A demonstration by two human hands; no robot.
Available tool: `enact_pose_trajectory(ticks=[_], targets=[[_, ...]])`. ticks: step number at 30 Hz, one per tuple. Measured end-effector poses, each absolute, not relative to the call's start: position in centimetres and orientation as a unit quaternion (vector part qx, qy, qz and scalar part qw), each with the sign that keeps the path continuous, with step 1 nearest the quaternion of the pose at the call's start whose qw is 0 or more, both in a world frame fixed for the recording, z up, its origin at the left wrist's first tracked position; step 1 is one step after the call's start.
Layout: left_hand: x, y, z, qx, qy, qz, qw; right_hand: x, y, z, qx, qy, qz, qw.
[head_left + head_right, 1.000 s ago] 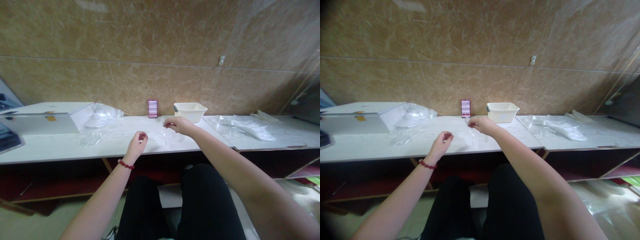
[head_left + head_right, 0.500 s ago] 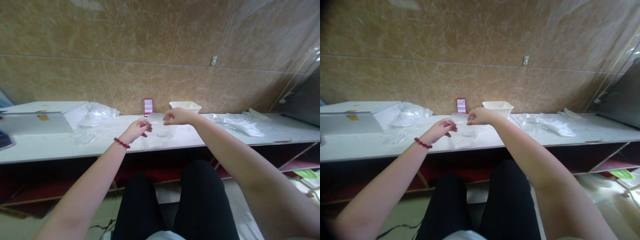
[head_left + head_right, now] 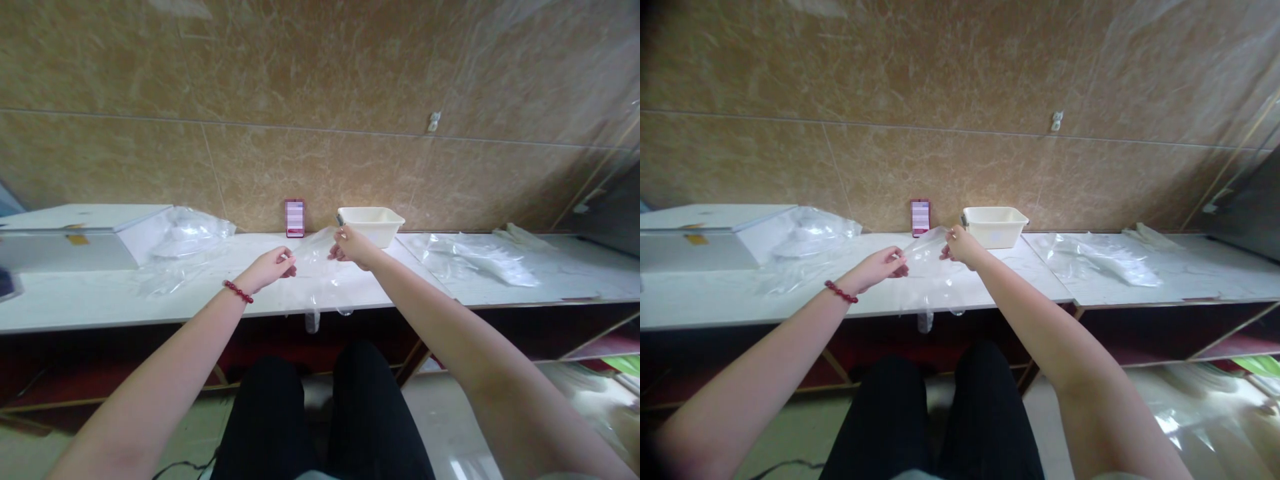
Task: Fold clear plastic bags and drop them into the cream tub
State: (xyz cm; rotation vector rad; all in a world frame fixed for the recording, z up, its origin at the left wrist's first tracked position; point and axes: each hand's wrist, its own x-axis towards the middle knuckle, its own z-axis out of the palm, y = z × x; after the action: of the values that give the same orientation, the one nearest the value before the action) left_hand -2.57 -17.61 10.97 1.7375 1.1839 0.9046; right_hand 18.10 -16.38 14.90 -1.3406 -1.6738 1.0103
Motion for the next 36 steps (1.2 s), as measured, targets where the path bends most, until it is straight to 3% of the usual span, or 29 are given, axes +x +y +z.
enact_pose_trajectory(ticks=[6, 12, 16, 19, 29, 32, 36], targets=[[-2.9, -15.1, 11.3, 0.718, 0.525, 0.328, 0.319, 18.2, -14.1, 14.6, -0.519, -0.749, 0.244, 0.333], [-2.8, -13.5, 12.6, 0.684, 0.543, 0.332, 0.356, 19.1, -11.4, 13.9, -0.515, -0.78, 0.131, 0.331], [-3.0, -11.4, 13.0, 0.708, 0.553, 0.295, 0.325, 18.9, -8.6, 13.3, -0.54, -0.743, 0.229, 0.322], [-3.1, -9.0, 13.0, 0.728, 0.554, 0.29, 0.28, 18.1, -5.9, 12.8, -0.535, -0.698, 0.306, 0.364], [-5.8, -3.7, 12.0, 0.794, 0.461, 0.393, 0.05, 17.2, -4.0, 11.6, -0.409, -0.792, 0.085, 0.446], [-7.0, -3.9, 10.4, 0.82, 0.429, 0.379, 0.009, 17.3, -4.5, 9.5, -0.378, -0.816, 0.082, 0.43], [-8.2, -3.7, 6.7, 0.871, 0.405, 0.274, 0.044, 17.0, -4.6, 5.8, -0.357, -0.863, 0.106, 0.341]])
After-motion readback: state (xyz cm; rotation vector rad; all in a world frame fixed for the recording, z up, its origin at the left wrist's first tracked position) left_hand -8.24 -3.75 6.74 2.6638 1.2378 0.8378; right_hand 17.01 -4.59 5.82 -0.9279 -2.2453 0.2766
